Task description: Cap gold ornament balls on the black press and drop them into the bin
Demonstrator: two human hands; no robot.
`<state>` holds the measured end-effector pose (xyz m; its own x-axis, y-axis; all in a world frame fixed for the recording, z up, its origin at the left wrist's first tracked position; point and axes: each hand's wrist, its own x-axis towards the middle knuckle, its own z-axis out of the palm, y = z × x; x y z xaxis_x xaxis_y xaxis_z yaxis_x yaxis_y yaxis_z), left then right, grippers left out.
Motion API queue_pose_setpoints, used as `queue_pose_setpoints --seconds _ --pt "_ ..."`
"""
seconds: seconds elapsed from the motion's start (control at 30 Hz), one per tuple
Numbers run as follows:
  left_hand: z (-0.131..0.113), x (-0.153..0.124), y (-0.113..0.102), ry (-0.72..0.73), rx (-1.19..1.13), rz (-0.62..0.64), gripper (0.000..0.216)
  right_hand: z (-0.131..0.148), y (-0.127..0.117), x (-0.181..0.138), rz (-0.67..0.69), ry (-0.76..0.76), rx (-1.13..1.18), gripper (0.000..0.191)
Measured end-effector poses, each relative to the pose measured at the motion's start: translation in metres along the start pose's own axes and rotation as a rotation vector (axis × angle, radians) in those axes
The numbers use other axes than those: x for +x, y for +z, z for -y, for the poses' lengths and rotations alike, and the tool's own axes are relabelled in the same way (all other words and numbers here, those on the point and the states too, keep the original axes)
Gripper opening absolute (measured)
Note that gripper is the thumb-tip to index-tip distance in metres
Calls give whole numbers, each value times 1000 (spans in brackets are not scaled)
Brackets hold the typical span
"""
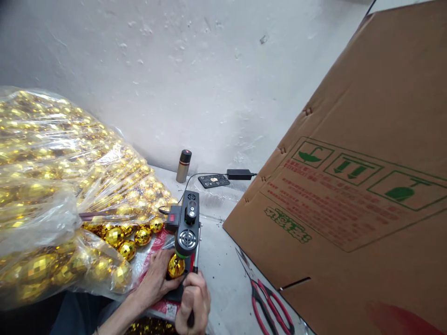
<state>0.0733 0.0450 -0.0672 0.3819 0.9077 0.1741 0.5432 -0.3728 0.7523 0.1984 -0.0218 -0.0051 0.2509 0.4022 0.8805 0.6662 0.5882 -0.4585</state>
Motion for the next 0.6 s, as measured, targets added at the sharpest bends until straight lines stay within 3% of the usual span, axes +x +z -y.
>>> queue_pose_setpoints --seconds 0.1,0.23,0.33,0.37,0.43,0.47,0.6 --pt "4 -11 0 27 11 4 56 24 -8 35 3 246 56 31" --pt "21 -44 1 143 112 -14 71 39 -9 60 32 236 80 29" --pt "26 -52 -16 175 197 -138 95 37 -5 53 11 228 93 31" --pt "24 -47 -27 143 231 -196 93 36 -4 49 10 232 93 31" --pt "14 -25 -53 12 344 -289 68 34 -3 41 11 236 87 30" --pt "8 -11 -67 -78 425 -274 57 34 -3 38 14 236 83 29" --pt "-8 43 -103 -380 644 1 46 33 -5 33 35 218 81 27"
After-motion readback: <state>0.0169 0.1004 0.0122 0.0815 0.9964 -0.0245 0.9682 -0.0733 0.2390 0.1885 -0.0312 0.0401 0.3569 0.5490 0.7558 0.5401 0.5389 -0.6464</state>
